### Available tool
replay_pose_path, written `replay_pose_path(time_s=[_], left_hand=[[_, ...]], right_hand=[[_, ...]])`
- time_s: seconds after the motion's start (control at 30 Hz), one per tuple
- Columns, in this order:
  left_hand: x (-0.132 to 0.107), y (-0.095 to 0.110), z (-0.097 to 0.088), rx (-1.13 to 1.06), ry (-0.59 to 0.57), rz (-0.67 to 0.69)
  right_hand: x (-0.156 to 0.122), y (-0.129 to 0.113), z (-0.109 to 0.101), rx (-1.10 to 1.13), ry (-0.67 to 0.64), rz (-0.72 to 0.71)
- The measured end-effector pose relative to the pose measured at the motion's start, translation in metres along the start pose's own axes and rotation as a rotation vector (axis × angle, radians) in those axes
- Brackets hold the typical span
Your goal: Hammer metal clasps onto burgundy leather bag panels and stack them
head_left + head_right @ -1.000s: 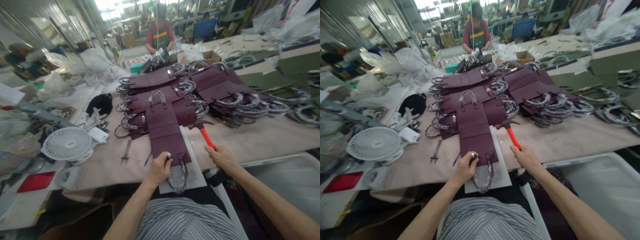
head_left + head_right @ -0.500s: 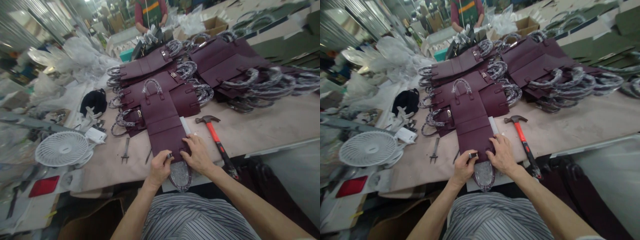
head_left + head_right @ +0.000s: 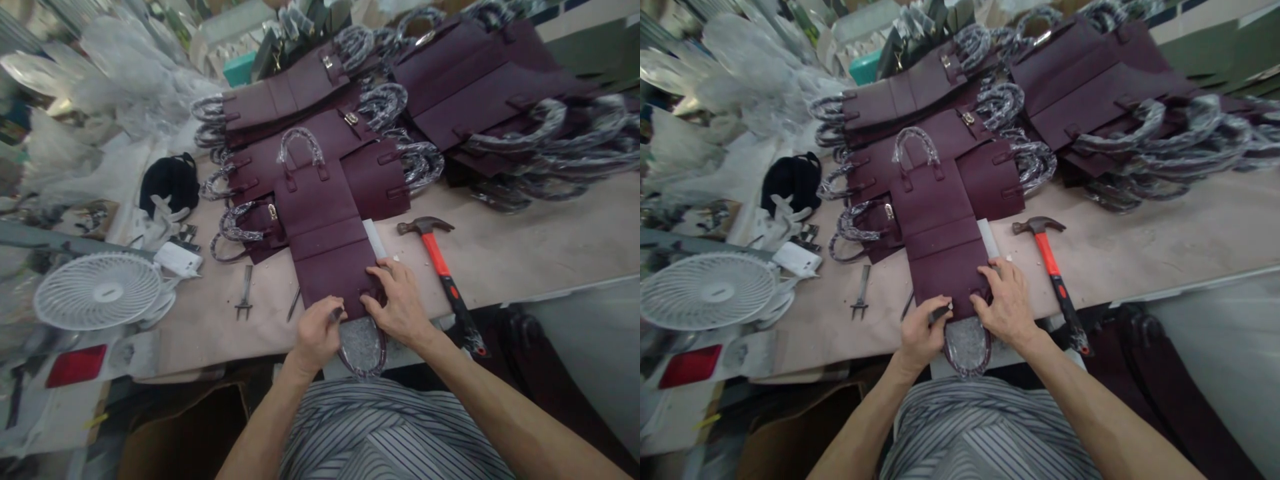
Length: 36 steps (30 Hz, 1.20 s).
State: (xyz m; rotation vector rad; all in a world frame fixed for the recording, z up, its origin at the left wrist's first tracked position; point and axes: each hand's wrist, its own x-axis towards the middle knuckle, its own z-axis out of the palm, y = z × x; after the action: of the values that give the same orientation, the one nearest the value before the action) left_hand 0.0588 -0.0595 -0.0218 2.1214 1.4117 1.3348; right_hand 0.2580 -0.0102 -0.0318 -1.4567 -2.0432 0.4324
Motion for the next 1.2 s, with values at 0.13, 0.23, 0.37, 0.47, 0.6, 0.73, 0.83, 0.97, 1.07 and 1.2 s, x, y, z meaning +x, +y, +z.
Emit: replay_pose_path(time_s=[0.13,0.23,0.37,0.47,0.6,0.73,0.83,0.97,1.07,1.2], left_hand=[[-0.004,0.000,0.001,-0.022,0.095,-0.101],[-0.006,0.001,0.002,-0.020,0.066,0.027],[-0.005,0.002,0.002,0.029,0.127,-0.120],[-0.004,0.001,0.000,0.006,0.053,0.014],[-0.005,0.001,0.000,0.024,0.076,-0.033],[-0.006,0.003,0.000,0.012,0.071,-0.049],[-0.008,0.003,-0.001,-0.042,0.011,-0.002],[-0.006,0.000,-0.005,-0.129,0.240,-0.421],[-0.001,-0.004,-0.007,-0.182,0.196,-0.463],[0.003,-0.005,-0.002,-0.158,0.060,-0.347]], right_hand=[[0.000,0.001,-0.001,0.002,-0.003,-0.006],[0.000,0.000,-0.001,0.005,-0.001,-0.012],[0.000,0.000,-0.002,0.009,-0.005,-0.010],[0.000,-0.001,-0.002,0.012,-0.001,-0.013],[0.000,-0.001,-0.002,0.011,0.000,-0.015],[0.001,-0.002,-0.003,0.013,-0.013,-0.002],[0.001,-0.003,-0.004,0.012,-0.018,0.005],[0.000,-0.003,-0.005,0.017,-0.020,0.008],[0.001,-0.003,-0.005,0.030,-0.019,0.013],[0.001,-0.003,-0.005,0.045,-0.022,0.018]])
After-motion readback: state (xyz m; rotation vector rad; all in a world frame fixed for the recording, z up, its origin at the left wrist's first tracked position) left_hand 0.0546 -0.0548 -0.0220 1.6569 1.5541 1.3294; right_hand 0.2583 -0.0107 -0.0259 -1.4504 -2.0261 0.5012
